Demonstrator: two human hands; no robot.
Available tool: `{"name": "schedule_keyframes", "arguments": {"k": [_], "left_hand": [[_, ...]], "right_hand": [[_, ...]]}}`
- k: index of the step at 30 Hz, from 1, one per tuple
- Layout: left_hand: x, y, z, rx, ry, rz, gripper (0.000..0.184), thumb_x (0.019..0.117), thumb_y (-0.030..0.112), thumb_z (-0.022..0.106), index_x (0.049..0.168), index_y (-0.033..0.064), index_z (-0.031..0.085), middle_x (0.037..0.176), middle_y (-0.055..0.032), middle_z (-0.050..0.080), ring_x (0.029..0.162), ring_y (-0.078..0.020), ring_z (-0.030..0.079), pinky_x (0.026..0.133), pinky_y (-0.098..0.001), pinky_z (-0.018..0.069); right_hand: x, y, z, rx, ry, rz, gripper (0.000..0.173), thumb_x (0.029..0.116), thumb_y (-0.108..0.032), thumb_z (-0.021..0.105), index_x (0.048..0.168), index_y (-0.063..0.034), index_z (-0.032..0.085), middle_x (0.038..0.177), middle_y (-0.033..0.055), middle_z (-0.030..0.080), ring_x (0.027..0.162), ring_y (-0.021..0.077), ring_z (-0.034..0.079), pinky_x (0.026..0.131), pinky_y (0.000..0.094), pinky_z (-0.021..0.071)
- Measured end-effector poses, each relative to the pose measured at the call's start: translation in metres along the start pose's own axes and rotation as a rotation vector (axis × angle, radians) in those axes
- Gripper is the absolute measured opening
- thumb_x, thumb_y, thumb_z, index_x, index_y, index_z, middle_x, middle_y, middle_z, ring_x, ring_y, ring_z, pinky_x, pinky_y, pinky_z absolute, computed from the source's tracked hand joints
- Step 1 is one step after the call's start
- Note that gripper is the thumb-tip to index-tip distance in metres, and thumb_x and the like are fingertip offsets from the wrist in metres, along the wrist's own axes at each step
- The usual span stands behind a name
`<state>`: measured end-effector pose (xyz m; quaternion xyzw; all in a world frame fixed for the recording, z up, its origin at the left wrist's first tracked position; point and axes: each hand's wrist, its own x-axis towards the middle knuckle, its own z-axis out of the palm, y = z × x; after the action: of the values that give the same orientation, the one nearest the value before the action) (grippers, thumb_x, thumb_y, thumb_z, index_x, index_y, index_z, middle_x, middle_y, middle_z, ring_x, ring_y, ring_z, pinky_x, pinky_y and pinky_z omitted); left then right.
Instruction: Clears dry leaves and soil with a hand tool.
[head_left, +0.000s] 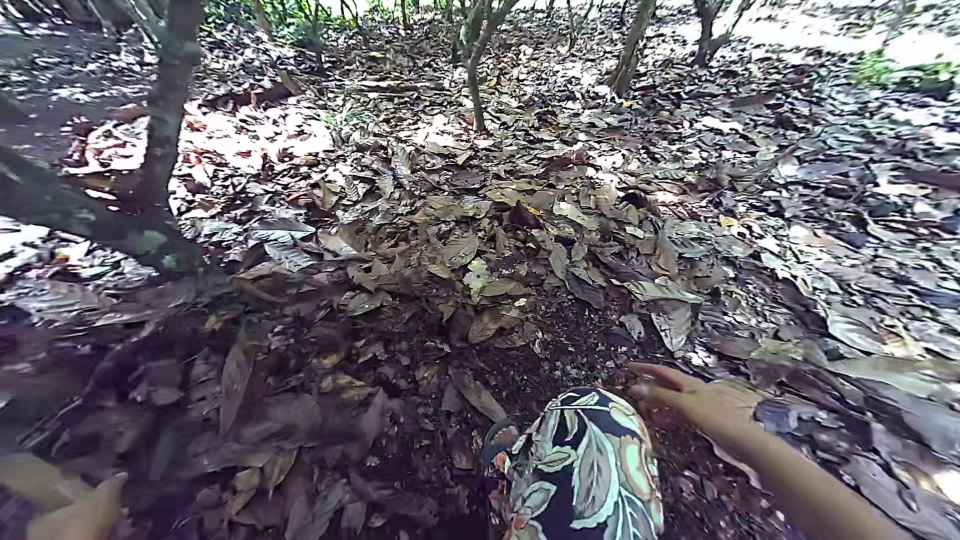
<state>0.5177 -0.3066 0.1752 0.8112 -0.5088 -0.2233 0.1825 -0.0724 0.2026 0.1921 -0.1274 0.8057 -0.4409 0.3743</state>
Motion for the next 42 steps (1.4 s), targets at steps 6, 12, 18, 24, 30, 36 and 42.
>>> {"name": "schedule_keyframes", "arguments": {"k": [6,12,18,24,30,36,42], "left_hand": [[-0.078,0.067,0.039,-0.030,-0.277,0.272,0.059,0.0915,0.028,0.070,0.136,-0.0068,0.053,0.114,-0.0333,0.063,0.096,-0.0457,0.065,0.083,-0.0665,0.0521],[-0.246,0.190,0.198,0.370,-0.746,0.821,0.053,0.0991,0.039,0.064,0.139,0.0050,0.054,0.116,-0.0226,0.068,0.107,-0.0404,0.068,0.092,-0.0645,0.0527],[-0.395,0.285,0.355,0.733,-0.817,1.302,0.055,0.1046,0.038,0.055,0.145,0.0017,0.049,0.140,-0.0268,0.058,0.129,-0.0469,0.057,0.100,-0.0667,0.0482],[-0.351,0.301,0.436,0.800,-0.758,1.020,0.072,0.0998,0.057,0.056,0.146,0.0022,0.052,0.135,-0.0284,0.063,0.125,-0.0487,0.061,0.100,-0.0705,0.0473],[-0.139,0.192,0.332,0.811,-0.521,0.598,0.071,0.1016,0.062,0.048,0.141,0.0039,0.057,0.132,-0.0284,0.064,0.124,-0.0470,0.062,0.100,-0.0710,0.0467],[0.020,0.055,0.105,0.481,-0.197,0.099,0.080,0.1040,0.062,0.043,0.132,-0.0120,0.058,0.129,-0.0372,0.059,0.119,-0.0494,0.060,0.100,-0.0674,0.0457],[0.036,0.016,-0.022,0.075,0.005,-0.041,0.080,0.1059,0.066,0.020,0.127,-0.0017,0.057,0.095,-0.0162,0.061,0.073,-0.0227,0.059,0.071,-0.0471,0.0534]], "right_hand": [[-0.013,-0.037,-0.006,-0.340,-0.099,-0.144,0.048,0.1020,-0.018,0.060,0.149,-0.0097,0.050,0.116,0.0171,0.070,0.094,0.0261,0.071,0.085,0.0458,0.0582],[-0.037,-0.017,-0.004,-0.503,-0.205,-0.264,0.044,0.1061,-0.025,0.048,0.148,-0.0122,0.054,0.121,0.0164,0.069,0.101,0.0270,0.071,0.093,0.0517,0.0562],[-0.041,0.010,-0.008,-0.463,-0.141,-0.281,0.049,0.1020,-0.026,0.056,0.149,-0.0139,0.053,0.117,0.0096,0.071,0.100,0.0207,0.071,0.092,0.0456,0.0579],[-0.038,0.019,-0.018,-0.546,-0.151,-0.231,0.050,0.1031,-0.025,0.057,0.152,-0.0146,0.051,0.118,0.0097,0.071,0.102,0.0229,0.071,0.093,0.0454,0.0576],[-0.019,0.018,-0.029,-0.563,-0.176,-0.207,0.050,0.1024,-0.026,0.057,0.151,-0.0155,0.052,0.117,0.0093,0.071,0.099,0.0229,0.071,0.091,0.0475,0.0578],[-0.007,0.013,-0.014,-0.605,-0.248,-0.279,0.049,0.1018,-0.024,0.059,0.150,-0.0142,0.053,0.117,0.0119,0.071,0.099,0.0267,0.071,0.092,0.0528,0.0562],[-0.002,0.019,0.002,-0.644,-0.312,-0.380,0.050,0.1007,-0.026,0.058,0.148,-0.0129,0.054,0.115,0.0127,0.072,0.097,0.0289,0.072,0.090,0.0558,0.0566]]}}
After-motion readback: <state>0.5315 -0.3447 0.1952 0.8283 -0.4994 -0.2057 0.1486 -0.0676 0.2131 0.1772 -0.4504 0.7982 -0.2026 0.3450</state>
